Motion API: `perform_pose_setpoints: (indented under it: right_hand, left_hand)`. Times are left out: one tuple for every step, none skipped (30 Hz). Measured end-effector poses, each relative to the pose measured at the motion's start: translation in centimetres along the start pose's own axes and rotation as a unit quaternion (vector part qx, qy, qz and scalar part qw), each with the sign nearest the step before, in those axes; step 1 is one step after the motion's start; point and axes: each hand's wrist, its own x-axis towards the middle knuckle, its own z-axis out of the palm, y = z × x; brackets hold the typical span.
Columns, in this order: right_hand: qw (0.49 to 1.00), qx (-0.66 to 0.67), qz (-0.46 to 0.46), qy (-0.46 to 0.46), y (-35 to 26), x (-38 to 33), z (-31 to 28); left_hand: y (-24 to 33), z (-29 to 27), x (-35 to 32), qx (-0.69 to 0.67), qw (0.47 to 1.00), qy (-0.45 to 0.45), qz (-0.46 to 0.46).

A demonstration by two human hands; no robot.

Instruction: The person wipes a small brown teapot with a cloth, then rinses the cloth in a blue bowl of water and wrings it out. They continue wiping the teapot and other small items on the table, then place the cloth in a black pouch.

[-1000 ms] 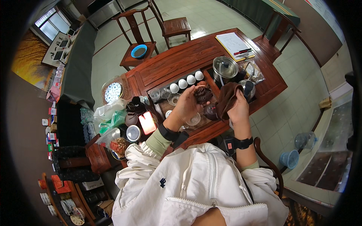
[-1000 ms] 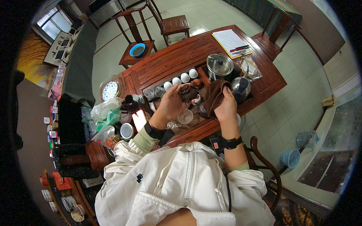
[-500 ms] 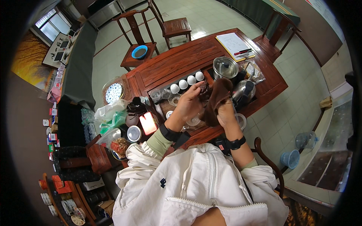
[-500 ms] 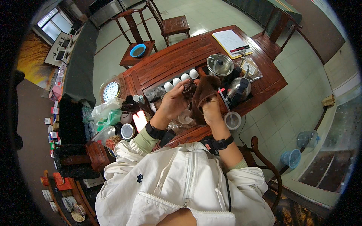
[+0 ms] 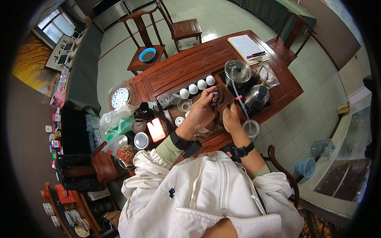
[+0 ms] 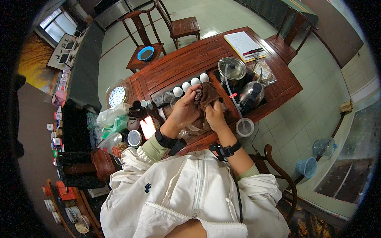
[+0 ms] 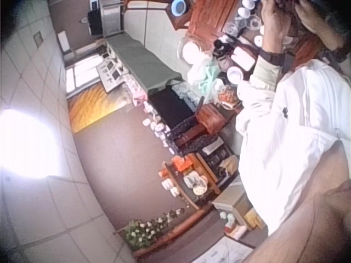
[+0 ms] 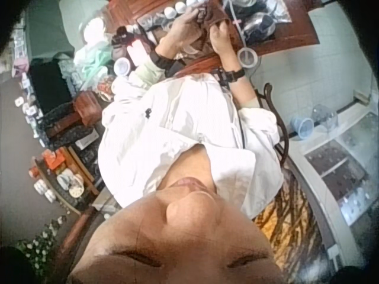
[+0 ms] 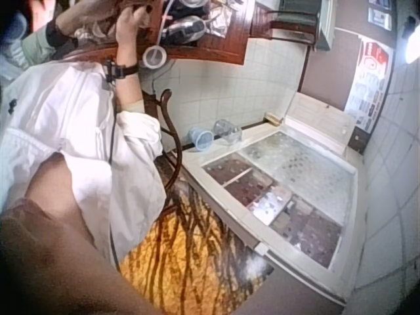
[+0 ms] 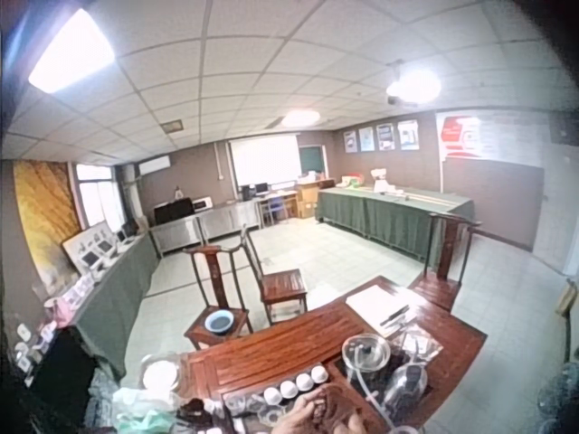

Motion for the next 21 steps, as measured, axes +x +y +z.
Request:
perform_pose_setpoints:
  right_hand:
    - [1.000,0.022,0.002,0.001,0.0,0.0,0.1]
    - [0.999,0.042,0.011,0.008,0.0,-0.1,0.2]
    - [0.998,0.062,0.022,0.015,-0.1,-0.2,0.3]
    - [0.996,0.083,0.028,0.023,-0.2,-0.3,0.4]
    - [0.994,0.104,0.036,0.029,-0.3,-0.4,0.5]
    - [0.989,0.136,0.040,0.036,-0.3,-0.5,0.5]
    - [0.985,0.155,0.056,0.043,-0.4,-0.5,0.5]
    - [0.979,0.185,0.068,0.050,-0.3,-0.4,0.4]
    - [0.972,0.216,0.078,0.051,-0.3,-0.4,0.4]
    - [0.967,0.231,0.092,0.055,-0.3,-0.2,0.1]
    - [0.961,0.249,0.105,0.052,-0.3,0.2,-0.2]
    - [0.955,0.260,0.129,0.067,-0.2,0.4,-0.5]
    - [0.958,0.261,0.113,0.044,-0.2,0.5,-0.7]
    - [0.960,0.257,0.107,0.037,-0.2,0.5,-0.8]
    - [0.961,0.255,0.099,0.025,-0.3,0.6,-0.9]
    - [0.964,0.250,0.090,0.009,-0.3,0.7,-1.0]
    - [0.959,0.266,0.099,0.013,-0.4,0.6,-1.2]
    - [0.953,0.280,0.115,0.018,-0.6,0.5,-1.4]
    - [0.947,0.300,0.116,0.009,-0.7,0.4,-1.5]
    - [0.956,0.267,0.124,0.012,-0.9,0.1,-1.6]
    - [0.964,0.240,0.119,0.003,-1.0,-0.2,-1.6]
  left_hand:
    - [0.0,0.0,-0.1,0.002,1.000,-0.002,-0.001]
    - [0.0,0.0,-0.1,0.005,1.000,-0.003,-0.001]
    - [0.0,0.0,-0.1,0.017,1.000,-0.007,-0.001]
    - [0.0,0.0,-0.2,0.029,1.000,-0.011,-0.001]
    - [0.1,0.0,-0.2,0.041,0.999,-0.014,-0.001]
    - [0.1,0.0,-0.3,0.047,0.999,-0.013,-0.006]
    - [0.2,0.0,-0.3,0.052,0.999,-0.012,-0.011]
    - [0.2,0.0,-0.3,0.056,0.998,-0.015,-0.015]
    - [0.2,0.0,-0.3,0.058,0.998,-0.005,-0.020]
    - [0.2,-0.1,-0.2,0.059,0.998,0.001,-0.024]
    - [0.2,-0.1,-0.2,0.059,0.998,0.006,-0.029]
    - [0.2,0.0,-0.1,0.049,0.998,-0.001,-0.030]
    - [0.2,0.0,0.0,0.039,0.999,-0.009,-0.031]
    - [0.1,0.0,0.1,0.035,0.999,-0.013,-0.037]
    - [0.2,0.0,0.2,0.032,0.999,-0.010,-0.036]
    - [0.3,-0.1,0.2,0.034,0.999,-0.003,-0.040]
    - [0.4,-0.2,0.2,0.036,0.998,0.003,-0.044]
    - [0.6,-0.3,0.3,0.032,0.999,0.008,-0.041]
    - [0.7,-0.4,0.3,0.027,0.999,0.013,-0.038]
    - [0.9,-0.5,0.3,0.022,0.999,0.019,-0.037]
    - [1.1,-0.6,0.3,0.019,0.999,0.012,-0.037]
